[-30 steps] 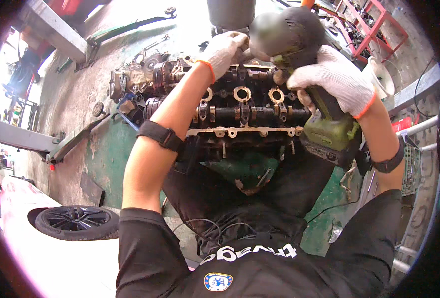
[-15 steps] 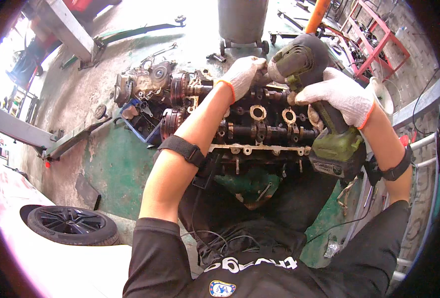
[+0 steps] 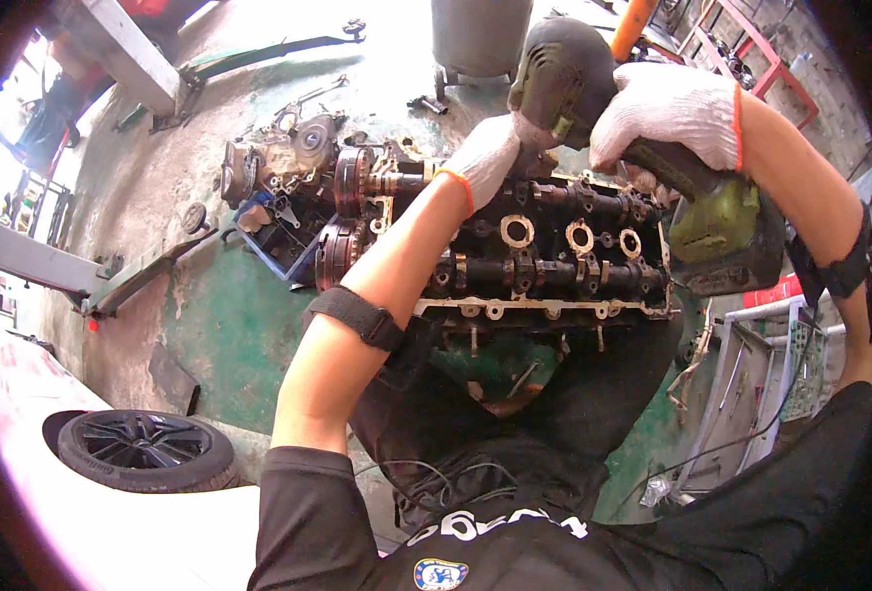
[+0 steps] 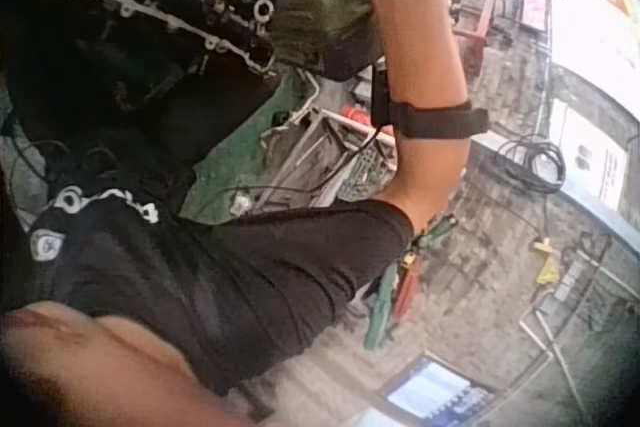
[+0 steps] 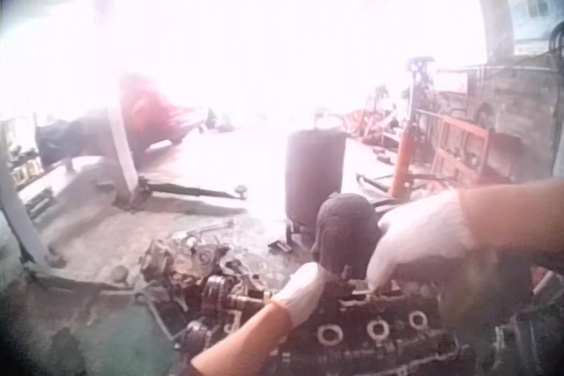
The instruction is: The person sits on the floor and uses a wrench to loosen bolts on a disassembled engine block. They then walk to a tool cart, select a socket, attach it to an impact wrench, and return to the engine to remove bolts with the impact wrench.
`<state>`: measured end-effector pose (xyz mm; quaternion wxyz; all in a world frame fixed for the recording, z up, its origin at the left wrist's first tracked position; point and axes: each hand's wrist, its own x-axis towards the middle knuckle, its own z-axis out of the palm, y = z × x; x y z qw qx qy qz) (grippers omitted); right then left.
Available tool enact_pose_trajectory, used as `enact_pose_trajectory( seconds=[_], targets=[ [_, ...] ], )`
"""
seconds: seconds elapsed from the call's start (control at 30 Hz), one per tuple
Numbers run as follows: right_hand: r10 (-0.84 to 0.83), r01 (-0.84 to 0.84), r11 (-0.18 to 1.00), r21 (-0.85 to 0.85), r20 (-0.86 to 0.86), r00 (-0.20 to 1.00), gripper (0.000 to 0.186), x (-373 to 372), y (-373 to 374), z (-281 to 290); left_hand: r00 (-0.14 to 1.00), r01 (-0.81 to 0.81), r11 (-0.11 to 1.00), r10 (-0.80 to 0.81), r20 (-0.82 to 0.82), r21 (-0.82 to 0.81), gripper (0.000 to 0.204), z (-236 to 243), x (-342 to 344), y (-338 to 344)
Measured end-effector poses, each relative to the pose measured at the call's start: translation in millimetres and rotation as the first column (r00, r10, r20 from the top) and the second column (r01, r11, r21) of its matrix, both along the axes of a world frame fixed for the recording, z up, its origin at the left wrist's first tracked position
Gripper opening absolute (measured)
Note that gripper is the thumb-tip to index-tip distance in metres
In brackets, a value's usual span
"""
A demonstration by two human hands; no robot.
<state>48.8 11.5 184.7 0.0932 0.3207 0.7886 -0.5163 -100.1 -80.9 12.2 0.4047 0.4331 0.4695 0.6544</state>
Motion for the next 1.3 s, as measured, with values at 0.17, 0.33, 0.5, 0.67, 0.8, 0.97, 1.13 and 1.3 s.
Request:
enact_pose_trajectory(
  seconds=[0.17, 0.33, 0.5, 0.67, 0.8, 0.97, 1.13, 1.3],
  targets=[
    [0.098, -0.131, 0.957, 0.258, 0.138, 0.986, 0.031, 14.3, -5.3, 1.2, 0.402, 0.008, 0.982, 0.172, -0.9, 0.191, 0.017, -4.0, -17.5, 9.8],
    [-0.041, 0.041, 0.999, -0.002, -0.073, 0.997, 0.044, 15.4, -19.3, -2.4, 0.647, -0.003, 0.999, 0.038, -0.761, 0.048, 0.019, -12.2, -11.3, 20.9],
    [-0.186, 0.187, 0.982, -0.028, 0.045, 0.982, 0.032, 18.2, -19.7, 2.4, 0.996, -0.032, 0.955, 0.006, -0.088, -0.294, 0.029, -41.4, -2.2, 45.4],
    [-0.145, 0.141, 0.988, -0.064, -0.056, 0.988, 0.038, 22.8, -20.7, -5.3, 0.995, -0.077, 0.976, 0.064, -0.07, -0.201, 0.026, -60.7, -4.3, 59.4],
    [-0.165, 0.164, 0.986, -0.044, -0.032, 0.986, 0.038, 21.8, -24.0, -1.7, 0.995, -0.084, 0.965, 0.069, -0.069, -0.25, 0.027, -52.5, -2.8, 53.7],
    [-0.136, 0.134, 0.99, -0.036, -0.056, 0.989, 0.039, 17.2, -28.3, 3.0, 0.999, -0.02, 0.966, 0.011, -0.036, -0.256, 0.025, -26.5, -5.9, 33.5],
    [-0.022, 0.021, 0.976, 0.217, 0.0, 1.0, 0.049, 16.7, -22.7, -2.0, 0.286, -0.008, 0.993, 0.118, -0.951, 0.12, 0.02, -12.7, -21.0, 17.3],
    [-0.07, 0.068, 0.992, 0.108, 0.016, 0.997, 0.033, 27.7, -20.9, 0.0, 0.901, 0.039, 0.999, -0.03, -0.432, 0.012, 0.023, -14.0, -18.5, 13.2]
  ],
)
